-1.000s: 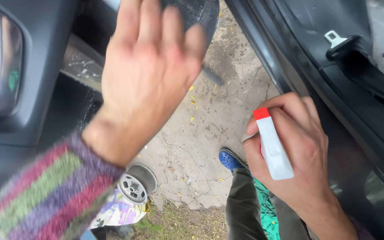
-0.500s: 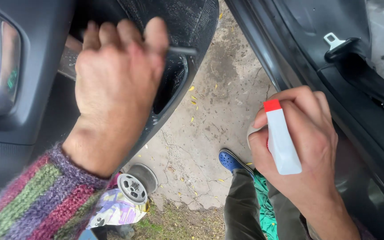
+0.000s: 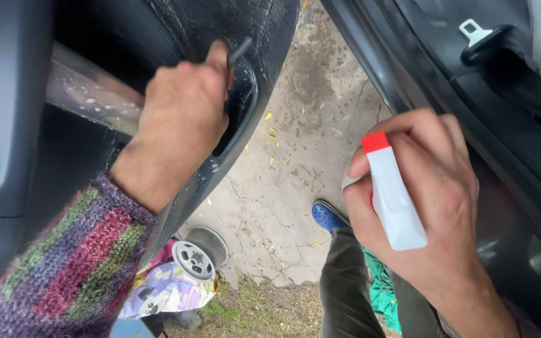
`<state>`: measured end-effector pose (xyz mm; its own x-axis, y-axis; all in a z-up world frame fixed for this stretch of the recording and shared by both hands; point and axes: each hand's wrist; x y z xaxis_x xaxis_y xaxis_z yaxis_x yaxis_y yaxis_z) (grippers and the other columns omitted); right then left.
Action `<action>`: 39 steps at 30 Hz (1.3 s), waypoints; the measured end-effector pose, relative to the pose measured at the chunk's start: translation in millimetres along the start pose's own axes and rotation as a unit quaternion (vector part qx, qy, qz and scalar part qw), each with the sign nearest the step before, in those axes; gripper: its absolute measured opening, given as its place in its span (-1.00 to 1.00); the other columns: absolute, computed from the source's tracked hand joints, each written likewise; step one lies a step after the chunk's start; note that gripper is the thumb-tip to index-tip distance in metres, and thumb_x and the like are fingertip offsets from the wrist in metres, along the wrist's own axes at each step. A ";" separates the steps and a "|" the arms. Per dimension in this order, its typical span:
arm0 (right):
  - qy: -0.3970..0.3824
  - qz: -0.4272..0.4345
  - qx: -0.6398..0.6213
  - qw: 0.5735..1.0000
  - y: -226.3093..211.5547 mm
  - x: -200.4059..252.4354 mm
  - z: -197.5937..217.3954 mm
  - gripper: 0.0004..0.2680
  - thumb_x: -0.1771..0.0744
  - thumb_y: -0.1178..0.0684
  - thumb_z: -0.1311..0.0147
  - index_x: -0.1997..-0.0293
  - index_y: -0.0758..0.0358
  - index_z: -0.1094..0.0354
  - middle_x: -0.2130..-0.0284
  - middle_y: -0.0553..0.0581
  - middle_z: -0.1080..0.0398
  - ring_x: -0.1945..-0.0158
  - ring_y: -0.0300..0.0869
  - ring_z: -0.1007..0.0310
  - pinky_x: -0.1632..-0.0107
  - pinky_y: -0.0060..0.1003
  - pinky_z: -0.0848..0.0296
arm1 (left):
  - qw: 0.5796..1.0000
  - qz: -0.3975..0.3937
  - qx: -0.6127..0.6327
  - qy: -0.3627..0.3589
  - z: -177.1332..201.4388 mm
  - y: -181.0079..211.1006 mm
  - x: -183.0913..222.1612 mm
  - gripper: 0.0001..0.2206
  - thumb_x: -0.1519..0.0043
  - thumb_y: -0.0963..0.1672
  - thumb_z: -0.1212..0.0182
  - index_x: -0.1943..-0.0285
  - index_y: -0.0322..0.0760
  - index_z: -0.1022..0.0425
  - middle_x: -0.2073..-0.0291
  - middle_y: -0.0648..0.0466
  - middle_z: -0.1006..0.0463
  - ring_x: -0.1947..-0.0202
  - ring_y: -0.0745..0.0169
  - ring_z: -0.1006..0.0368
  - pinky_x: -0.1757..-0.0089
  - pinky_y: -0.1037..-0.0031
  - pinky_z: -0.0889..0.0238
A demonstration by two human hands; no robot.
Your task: Cleaning a car door panel with a spray bottle and a detailing brush.
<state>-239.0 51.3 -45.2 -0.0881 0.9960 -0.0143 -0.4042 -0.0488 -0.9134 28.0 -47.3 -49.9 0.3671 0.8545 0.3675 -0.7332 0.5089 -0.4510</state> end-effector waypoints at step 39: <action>-0.063 0.058 0.028 0.996 -32.4 33.5 -6.4 -0.88 -0.21 0.34 -0.11 0.27 0.28 -0.39 0.32 0.11 -0.33 0.16 -0.07 -0.34 0.10 -0.27 -0.33 | 0.963 -0.134 0.111 0.205 29.6 33.0 119.9 -0.88 -0.22 -0.14 -0.21 0.21 -0.10 -0.32 0.39 0.08 -0.45 0.17 0.11 -0.59 -0.05 0.34 -0.50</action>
<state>-223.1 86.8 -18.8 -0.2500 0.9661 -0.0646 -0.4343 -0.1715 -0.8843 31.0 68.9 3.3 0.7220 0.6879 0.0745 -0.6683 0.7212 -0.1824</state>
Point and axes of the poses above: each hand's wrist, its own x-axis away from the middle knuckle, its own z-axis out of the back of the hand, y = z × x
